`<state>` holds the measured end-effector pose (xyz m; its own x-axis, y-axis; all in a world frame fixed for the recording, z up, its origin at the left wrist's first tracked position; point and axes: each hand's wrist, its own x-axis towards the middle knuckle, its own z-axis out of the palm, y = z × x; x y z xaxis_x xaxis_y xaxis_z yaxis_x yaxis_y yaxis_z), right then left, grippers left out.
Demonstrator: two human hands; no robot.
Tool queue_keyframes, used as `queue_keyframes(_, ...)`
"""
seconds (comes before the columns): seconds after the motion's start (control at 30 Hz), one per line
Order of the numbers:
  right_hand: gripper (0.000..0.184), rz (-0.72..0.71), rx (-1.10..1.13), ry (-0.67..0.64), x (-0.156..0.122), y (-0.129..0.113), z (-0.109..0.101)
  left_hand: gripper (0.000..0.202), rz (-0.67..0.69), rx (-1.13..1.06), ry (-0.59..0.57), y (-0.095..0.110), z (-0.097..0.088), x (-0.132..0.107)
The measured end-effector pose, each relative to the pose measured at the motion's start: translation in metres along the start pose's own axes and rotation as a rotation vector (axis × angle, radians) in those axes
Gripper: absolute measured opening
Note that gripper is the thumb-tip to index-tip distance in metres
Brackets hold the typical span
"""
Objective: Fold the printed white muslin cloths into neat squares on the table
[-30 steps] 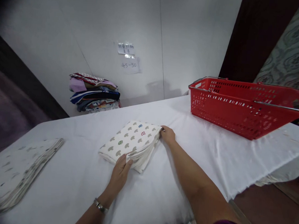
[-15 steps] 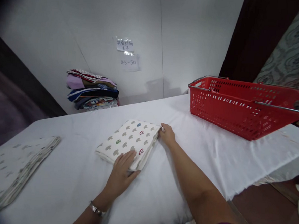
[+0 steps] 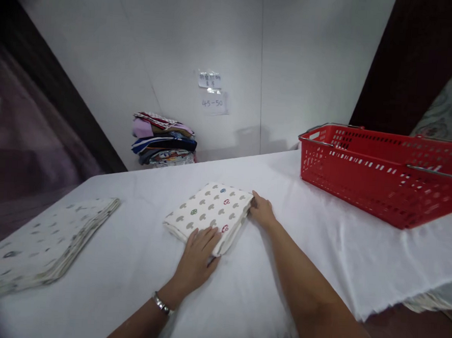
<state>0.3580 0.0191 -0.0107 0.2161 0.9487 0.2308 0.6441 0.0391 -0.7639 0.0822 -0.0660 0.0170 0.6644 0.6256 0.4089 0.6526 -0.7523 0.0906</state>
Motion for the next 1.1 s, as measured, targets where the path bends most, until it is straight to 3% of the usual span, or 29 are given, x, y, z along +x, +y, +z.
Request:
queue_keyframes(0.23,0.064,0.113,0.365,0.030,0.001,0.000,-0.001,0.052,0.009,-0.054,-0.050,0.002,-0.008,0.001)
queue_keyframes(0.47,0.063,0.165,0.334,0.035,0.000,-0.016,-0.005,0.067,-0.022,-0.036,-0.074,-0.008,-0.008,-0.006)
queue_keyframes(0.7,0.067,0.160,0.230,0.030,0.006,-0.011,0.002,0.074,-0.077,0.006,-0.107,-0.014,-0.008,0.002)
queue_keyframes(0.93,0.067,0.131,0.344,0.018,0.014,-0.001,0.002,0.059,-0.028,-0.013,-0.043,-0.019,-0.005,-0.001)
queue_keyframes(1.1,0.061,0.222,0.570,0.046,0.012,-0.011,-0.006,0.061,-0.007,-0.012,0.002,-0.024,-0.004,-0.004)
